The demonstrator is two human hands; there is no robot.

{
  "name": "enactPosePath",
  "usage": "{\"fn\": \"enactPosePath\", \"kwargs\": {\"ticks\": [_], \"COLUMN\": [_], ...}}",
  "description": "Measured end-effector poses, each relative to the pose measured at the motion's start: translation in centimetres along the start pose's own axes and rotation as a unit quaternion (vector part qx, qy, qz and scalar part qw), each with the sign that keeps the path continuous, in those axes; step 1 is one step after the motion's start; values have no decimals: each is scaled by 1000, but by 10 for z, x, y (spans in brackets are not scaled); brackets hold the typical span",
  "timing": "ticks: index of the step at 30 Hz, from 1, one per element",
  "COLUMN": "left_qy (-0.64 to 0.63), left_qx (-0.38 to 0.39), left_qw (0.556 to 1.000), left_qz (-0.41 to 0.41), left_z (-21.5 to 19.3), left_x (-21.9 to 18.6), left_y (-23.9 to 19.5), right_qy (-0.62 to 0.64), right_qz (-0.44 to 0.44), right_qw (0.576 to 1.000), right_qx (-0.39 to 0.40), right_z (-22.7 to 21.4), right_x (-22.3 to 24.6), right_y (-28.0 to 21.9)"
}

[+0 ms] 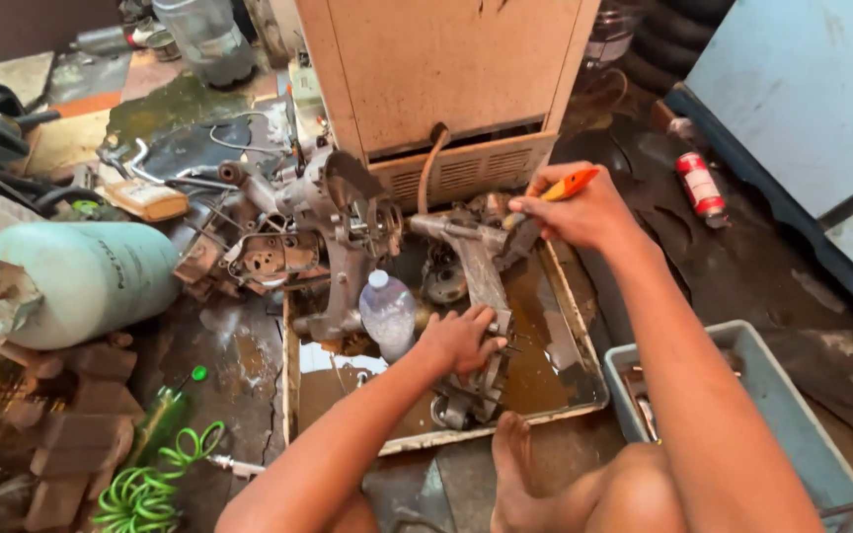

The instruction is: Cleaning disassembled motorcycle engine components using a brush and water to remove grime.

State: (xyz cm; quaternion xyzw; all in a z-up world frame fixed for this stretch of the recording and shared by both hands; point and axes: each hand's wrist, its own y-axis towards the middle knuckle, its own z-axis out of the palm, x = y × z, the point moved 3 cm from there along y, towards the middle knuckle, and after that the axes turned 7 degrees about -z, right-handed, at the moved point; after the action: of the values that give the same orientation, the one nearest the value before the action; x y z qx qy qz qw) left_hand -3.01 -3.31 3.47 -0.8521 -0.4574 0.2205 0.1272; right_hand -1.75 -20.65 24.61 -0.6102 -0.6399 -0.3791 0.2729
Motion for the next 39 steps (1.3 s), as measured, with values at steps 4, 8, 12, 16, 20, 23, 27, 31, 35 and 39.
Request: {"fn": "enactPosePath", "kwargs": {"ticks": [4, 8, 12, 16, 20, 23, 27, 31, 35, 39], "left_qy": [14, 55, 92, 136, 43, -20, -112, -164, -157, -127], "left_qx": [12, -63, -119, -150, -178, -201, -248, -179, -114, 66], "left_qw": [1000, 996, 986, 974, 977, 970, 946, 954, 963, 978], "left_qz": [-5, 28, 65, 99, 107, 135, 177, 179, 188, 152], "left_z": [6, 22, 15, 24, 27, 38, 32, 20, 2, -12], "left_x": [-1, 7, 8, 13, 16, 18, 17, 18, 16, 7], "left_y": [1, 15, 10, 6, 20, 28, 16, 17, 27, 44], "right_qy": [34, -50, -135, -280, -180, -22, 127, 131, 134, 94], "right_qz": [15, 15, 6, -70, -112, -20, 68, 96, 174, 232], "right_qw": [999, 996, 986, 951, 975, 999, 973, 947, 931, 924], "right_qx": [34, 77, 99, 110, 72, -25, -181, -278, -291, -290], "right_z": [19, 44, 62, 65, 69, 87, 106, 120, 145, 173], "right_x": [-18, -39, -50, -69, -99, -165, -219, -298, -352, -398], "right_y": [10, 24, 47, 41, 6, -15, -57, -87, -92, -99]}}
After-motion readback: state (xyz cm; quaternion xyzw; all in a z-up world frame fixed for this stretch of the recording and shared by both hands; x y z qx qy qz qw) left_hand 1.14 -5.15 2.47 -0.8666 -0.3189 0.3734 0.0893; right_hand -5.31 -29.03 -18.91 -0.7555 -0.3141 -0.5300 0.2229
